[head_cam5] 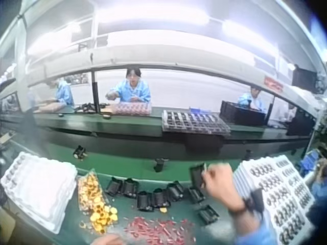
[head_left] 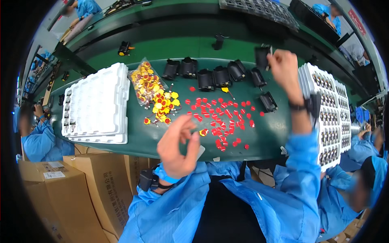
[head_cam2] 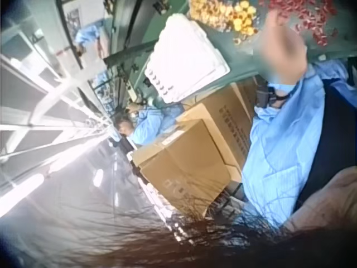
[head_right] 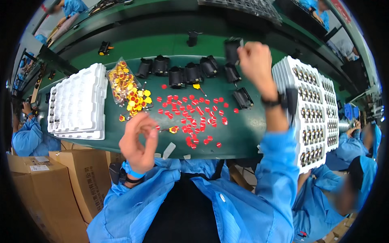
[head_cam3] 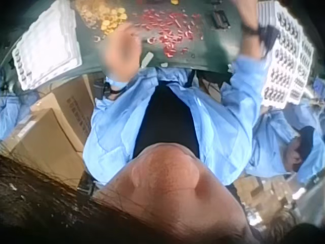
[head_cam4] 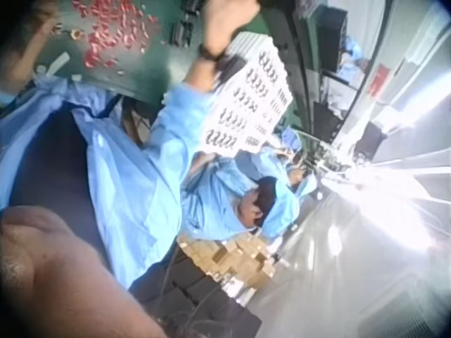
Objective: The person is seen assembling small electronic components on an assembly line, involving peeling and sticking small parts and placing them into larger housings.
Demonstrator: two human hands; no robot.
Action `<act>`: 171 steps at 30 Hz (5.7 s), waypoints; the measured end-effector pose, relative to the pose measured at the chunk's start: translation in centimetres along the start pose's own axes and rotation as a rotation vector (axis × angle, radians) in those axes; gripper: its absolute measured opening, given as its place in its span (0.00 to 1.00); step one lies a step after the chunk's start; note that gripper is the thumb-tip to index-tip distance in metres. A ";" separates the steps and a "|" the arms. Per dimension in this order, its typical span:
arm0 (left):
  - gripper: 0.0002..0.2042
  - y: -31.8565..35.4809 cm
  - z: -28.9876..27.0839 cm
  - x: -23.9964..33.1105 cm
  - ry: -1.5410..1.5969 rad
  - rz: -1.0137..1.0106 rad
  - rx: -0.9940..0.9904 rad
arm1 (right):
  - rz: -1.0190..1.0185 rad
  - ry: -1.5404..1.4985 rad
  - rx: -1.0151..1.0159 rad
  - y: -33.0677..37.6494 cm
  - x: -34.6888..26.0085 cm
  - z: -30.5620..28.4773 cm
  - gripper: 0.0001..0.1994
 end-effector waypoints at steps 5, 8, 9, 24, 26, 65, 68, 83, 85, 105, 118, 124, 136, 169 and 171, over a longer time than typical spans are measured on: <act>0.10 3.7 -5.5 -1.6 -0.104 -0.158 0.055 | 0.196 -0.013 -0.304 -8.8 4.3 6.8 0.13; 0.05 5.1 -7.7 -1.5 -0.187 -0.227 0.067 | 0.182 -0.035 -0.217 -9.5 6.8 10.6 0.14; 0.04 5.5 -8.2 -1.7 -0.221 -0.245 0.043 | 0.156 -0.057 -0.189 -9.7 7.8 11.7 0.19; 0.12 0.5 -11.8 -13.4 -0.715 -0.352 -0.547 | -0.070 -0.738 -0.153 11.5 -10.1 -7.5 0.07; 0.12 0.7 -12.0 -11.9 -0.768 -0.365 -0.575 | -0.156 -0.711 -0.192 15.4 -10.8 -8.4 0.03; 0.08 -3.0 -7.2 -6.1 0.453 -0.500 -0.094 | 0.267 -1.390 -0.979 19.7 -23.0 3.3 0.09; 0.08 -2.5 -6.4 -5.4 0.381 -0.439 -0.155 | 0.349 -1.508 -1.180 20.2 -23.5 4.9 0.09; 0.11 -1.6 0.3 -3.0 0.936 -0.757 -0.328 | -0.580 -0.860 0.037 21.6 -18.2 -1.1 0.08; 0.09 -1.5 2.2 -2.1 0.996 -0.735 -0.330 | -0.507 -0.816 0.064 22.1 -16.4 -2.2 0.09; 0.05 1.9 7.8 1.3 0.564 -0.177 -0.796 | 0.587 -2.042 -0.733 30.8 -7.6 -4.4 0.09; 0.09 -8.9 16.3 -2.2 -0.790 0.582 -0.885 | 0.522 -2.168 -0.168 29.1 -1.8 -4.7 0.11; 0.13 -10.6 19.3 -5.8 -0.630 0.584 -1.238 | 0.566 -1.785 -0.076 29.7 -0.2 -1.9 0.09; 0.21 -28.8 3.7 -24.0 -0.559 -0.399 -0.605 | 0.531 -1.649 -0.121 29.6 -0.7 -1.2 0.07; 0.14 -7.6 4.4 -0.1 0.265 -0.054 -0.978 | -0.258 -0.821 -0.341 21.0 -11.2 -6.2 0.04; 0.14 -7.5 4.4 -0.1 0.317 0.021 -0.930 | -0.168 -0.857 -0.412 20.8 -11.5 -6.4 0.04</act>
Point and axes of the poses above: each hand's wrist, its own y-axis away from the middle knuckle, its own z-axis out of the palm, x = y × z, the point moved 2 cm from there along -y, towards the middle knuckle, and after that the axes turned 5 degrees about z, right-handed, at the moved point
